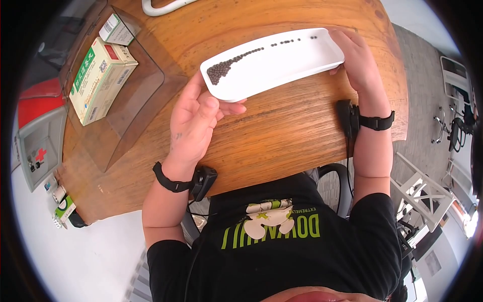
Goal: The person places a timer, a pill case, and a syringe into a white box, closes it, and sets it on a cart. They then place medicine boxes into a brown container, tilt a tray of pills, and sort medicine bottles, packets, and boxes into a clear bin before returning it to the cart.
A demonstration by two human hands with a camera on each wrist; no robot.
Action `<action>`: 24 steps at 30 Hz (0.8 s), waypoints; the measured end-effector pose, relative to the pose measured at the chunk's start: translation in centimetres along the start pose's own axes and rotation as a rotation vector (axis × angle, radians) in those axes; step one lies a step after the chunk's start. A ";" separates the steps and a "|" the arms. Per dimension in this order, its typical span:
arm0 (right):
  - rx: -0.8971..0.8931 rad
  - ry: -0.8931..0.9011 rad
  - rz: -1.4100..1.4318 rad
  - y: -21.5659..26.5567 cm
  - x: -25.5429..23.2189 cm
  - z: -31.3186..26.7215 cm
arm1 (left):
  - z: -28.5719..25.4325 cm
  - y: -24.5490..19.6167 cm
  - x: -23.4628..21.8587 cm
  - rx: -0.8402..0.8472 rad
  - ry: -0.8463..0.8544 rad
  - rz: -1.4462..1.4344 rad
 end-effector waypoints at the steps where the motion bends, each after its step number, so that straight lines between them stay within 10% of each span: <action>1: -0.002 -0.002 -0.002 0.0 0.0 0.0 | 0.0 0.0 0.0 0.004 0.000 -0.002; 24: -0.025 -0.012 -0.007 -0.2 0.0 0.2 | -0.1 0.1 0.1 0.094 0.049 0.042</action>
Point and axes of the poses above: each hand's wrist, its own z-axis towards the middle knuckle, its own x-axis out of the palm, y = z × x, the point moved 5 cm from there along z, towards the middle knuckle, and after that the axes turned 6 degrees about x, right-handed, at the moved point
